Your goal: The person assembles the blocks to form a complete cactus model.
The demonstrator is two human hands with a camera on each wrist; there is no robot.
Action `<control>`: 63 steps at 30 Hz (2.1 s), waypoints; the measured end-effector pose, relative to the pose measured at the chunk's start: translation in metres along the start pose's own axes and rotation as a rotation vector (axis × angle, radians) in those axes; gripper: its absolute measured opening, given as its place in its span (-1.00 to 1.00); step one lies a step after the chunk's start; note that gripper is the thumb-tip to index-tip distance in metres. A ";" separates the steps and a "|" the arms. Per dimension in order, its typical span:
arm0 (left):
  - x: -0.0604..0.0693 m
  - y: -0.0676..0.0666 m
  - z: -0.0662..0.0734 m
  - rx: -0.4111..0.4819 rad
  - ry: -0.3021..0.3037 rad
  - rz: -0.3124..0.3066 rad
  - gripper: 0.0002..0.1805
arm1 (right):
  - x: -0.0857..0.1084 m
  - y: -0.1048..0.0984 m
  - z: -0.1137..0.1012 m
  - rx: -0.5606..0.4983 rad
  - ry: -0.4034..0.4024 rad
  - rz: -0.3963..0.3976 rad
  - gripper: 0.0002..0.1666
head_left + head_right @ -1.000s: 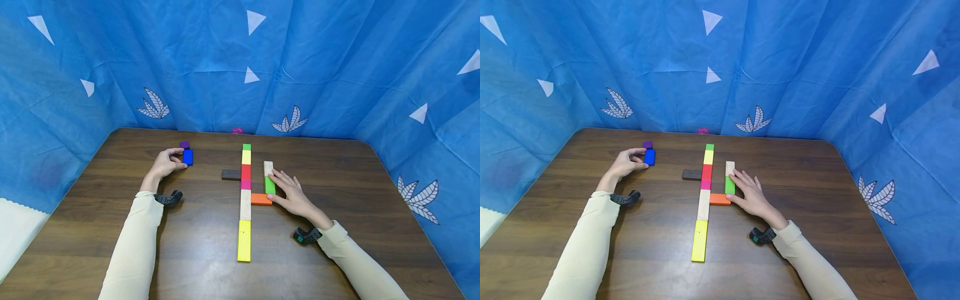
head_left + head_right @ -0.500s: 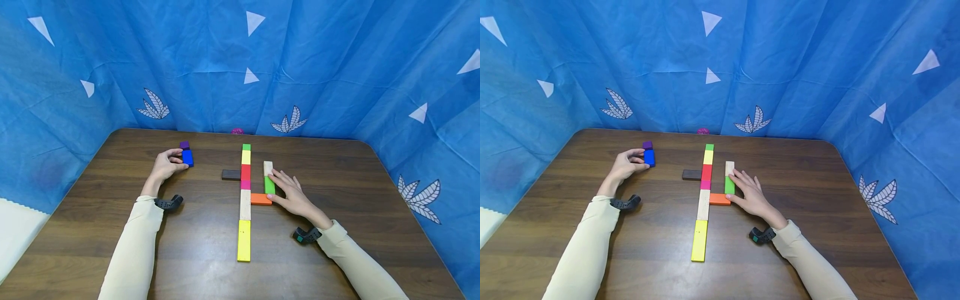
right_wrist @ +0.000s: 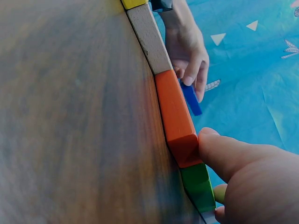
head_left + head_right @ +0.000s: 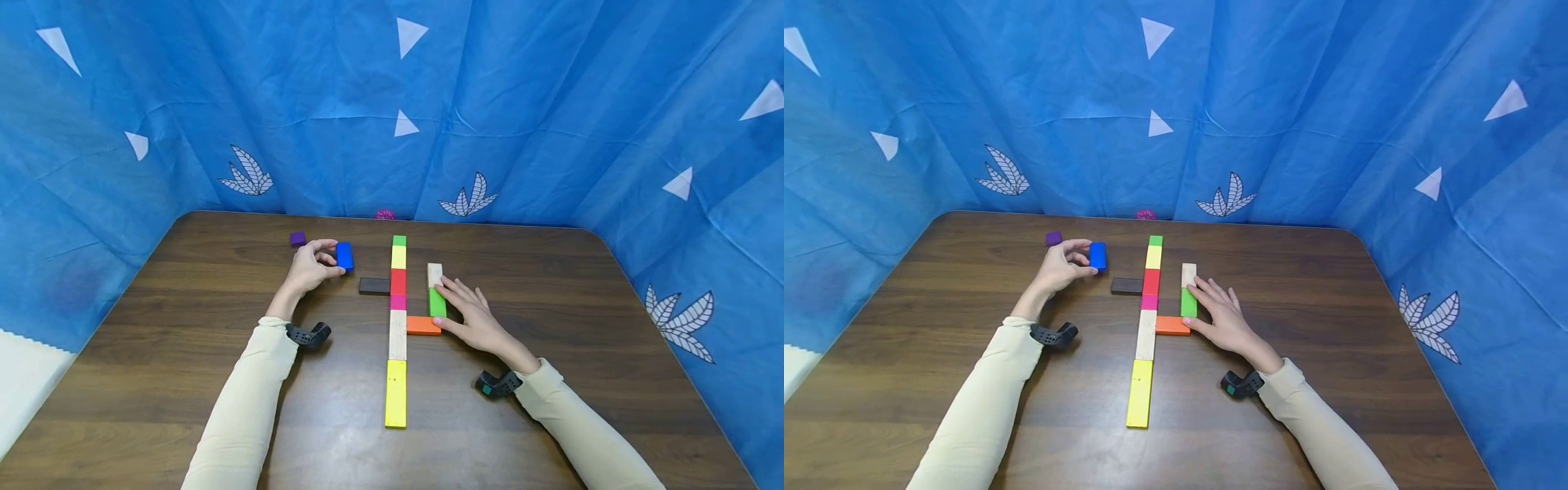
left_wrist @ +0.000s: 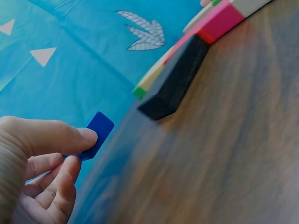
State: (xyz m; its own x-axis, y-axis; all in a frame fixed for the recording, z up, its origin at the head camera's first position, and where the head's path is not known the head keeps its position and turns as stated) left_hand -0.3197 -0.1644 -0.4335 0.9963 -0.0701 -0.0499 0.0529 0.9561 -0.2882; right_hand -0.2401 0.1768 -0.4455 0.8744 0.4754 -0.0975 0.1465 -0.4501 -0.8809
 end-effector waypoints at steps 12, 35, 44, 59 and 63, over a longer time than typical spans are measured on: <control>-0.004 0.019 -0.005 -0.074 -0.023 -0.064 -0.32 | 0.001 -0.001 -0.003 -0.012 0.005 -0.005 -0.19; -0.005 0.031 0.004 -0.080 -0.008 -0.177 -0.32 | 0.000 -0.002 0.002 -0.009 0.010 -0.022 -0.19; -0.007 0.034 0.005 -0.098 -0.002 -0.201 -0.32 | -0.001 -0.003 0.002 -0.007 0.007 -0.023 -0.20; -0.008 0.036 0.004 -0.075 0.017 -0.197 -0.34 | -0.003 -0.004 0.001 0.000 0.004 -0.015 -0.19; -0.007 0.036 0.005 -0.065 0.018 -0.202 -0.33 | -0.002 -0.004 0.001 0.000 0.006 -0.014 -0.20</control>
State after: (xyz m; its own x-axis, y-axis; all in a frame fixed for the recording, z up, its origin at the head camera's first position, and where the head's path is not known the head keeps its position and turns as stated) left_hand -0.3248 -0.1281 -0.4383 0.9646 -0.2639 -0.0014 0.2462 0.9019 -0.3548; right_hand -0.2431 0.1787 -0.4425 0.8749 0.4771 -0.0828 0.1585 -0.4438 -0.8820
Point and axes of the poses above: each hand's wrist, its own x-axis away from the middle knuckle, its own y-axis out of the palm, z = x × y, the point moved 3 cm from there along -x, towards the middle knuckle, and after that the axes turned 7 degrees about x, right-handed, at the moved point
